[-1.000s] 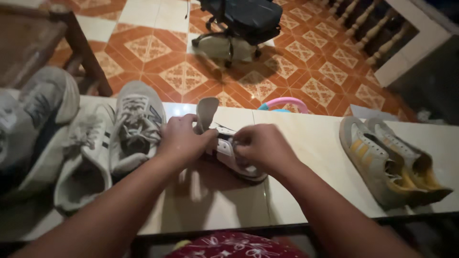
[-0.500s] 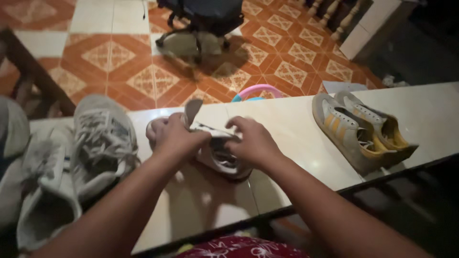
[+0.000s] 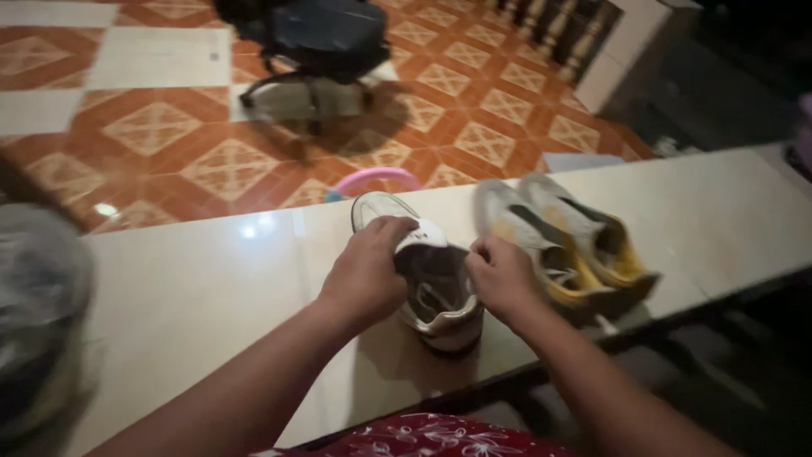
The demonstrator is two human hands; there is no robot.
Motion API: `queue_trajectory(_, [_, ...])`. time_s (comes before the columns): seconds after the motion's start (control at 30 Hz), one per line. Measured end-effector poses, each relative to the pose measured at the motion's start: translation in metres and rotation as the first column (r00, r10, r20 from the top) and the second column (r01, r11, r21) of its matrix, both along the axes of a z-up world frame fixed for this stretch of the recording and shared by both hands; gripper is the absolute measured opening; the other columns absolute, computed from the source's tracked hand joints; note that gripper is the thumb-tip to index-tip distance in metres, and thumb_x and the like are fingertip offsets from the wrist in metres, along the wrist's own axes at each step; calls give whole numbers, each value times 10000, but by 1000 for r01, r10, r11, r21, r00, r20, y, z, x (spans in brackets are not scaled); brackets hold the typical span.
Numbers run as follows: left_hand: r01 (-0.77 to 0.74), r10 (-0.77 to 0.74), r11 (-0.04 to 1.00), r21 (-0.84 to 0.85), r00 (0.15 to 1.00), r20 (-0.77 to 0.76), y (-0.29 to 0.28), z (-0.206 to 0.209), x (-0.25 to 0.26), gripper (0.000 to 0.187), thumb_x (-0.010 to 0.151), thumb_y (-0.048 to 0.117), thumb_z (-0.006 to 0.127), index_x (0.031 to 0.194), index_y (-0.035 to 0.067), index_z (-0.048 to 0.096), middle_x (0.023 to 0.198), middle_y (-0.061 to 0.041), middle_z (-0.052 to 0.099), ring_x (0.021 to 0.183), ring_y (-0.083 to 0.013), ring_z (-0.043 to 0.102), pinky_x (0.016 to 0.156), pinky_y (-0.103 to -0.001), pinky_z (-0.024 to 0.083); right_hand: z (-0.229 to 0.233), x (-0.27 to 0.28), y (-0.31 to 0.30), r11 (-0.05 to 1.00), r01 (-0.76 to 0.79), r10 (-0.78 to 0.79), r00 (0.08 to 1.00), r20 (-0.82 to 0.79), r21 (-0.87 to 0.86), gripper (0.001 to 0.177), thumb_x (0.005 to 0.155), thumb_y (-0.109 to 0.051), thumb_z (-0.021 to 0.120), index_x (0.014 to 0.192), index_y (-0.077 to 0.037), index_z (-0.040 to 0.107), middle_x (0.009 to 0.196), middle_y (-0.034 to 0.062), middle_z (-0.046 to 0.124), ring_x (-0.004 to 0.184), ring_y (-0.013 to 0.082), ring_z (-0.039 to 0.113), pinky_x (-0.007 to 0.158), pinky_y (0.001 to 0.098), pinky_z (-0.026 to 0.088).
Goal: The person unlaces a pair of grey and yellow sneakers, then re-laces them. They repeat the process with a pair of white sneakers with black stripes, removing and re-threading the laces through the eyelets.
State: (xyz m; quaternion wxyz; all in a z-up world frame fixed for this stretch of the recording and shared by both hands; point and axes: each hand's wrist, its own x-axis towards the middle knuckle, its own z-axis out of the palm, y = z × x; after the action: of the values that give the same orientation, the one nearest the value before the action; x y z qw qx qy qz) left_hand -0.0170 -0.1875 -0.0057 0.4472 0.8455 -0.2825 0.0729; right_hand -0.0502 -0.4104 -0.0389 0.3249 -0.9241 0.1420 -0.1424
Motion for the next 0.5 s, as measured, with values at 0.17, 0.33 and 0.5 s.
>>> queue_trajectory(0.17, [112,-113,994,18,985,133,-61,-2,4,421,758,113,754,1172,75,686,1196,-147,696,1113,-376,637,947,-454,502,-9,-21,-53,987,158,-160,983,91,37,193,848,-200,647,875,-24,721,755,194,723,681,324,722,655,420,552])
queue_trajectory(0.33, [159,-160,987,29,932,326,-84,-5,8,392,687,44,726,1078,51,742,1145,-159,733,1080,-370,663,915,-461,510,-1,-31,-62,986,162,-153,975,163,-43,175,825,-187,688,892,-30,722,777,205,716,731,357,710,678,426,554])
queue_trajectory(0.5, [289,-343,934,212,892,294,-85,-1,11,215,648,23,663,798,124,779,874,-87,766,894,-323,716,803,-458,529,27,-23,-69,995,77,-84,991,-105,-70,195,747,-195,722,857,-34,732,761,184,731,713,320,761,709,401,596])
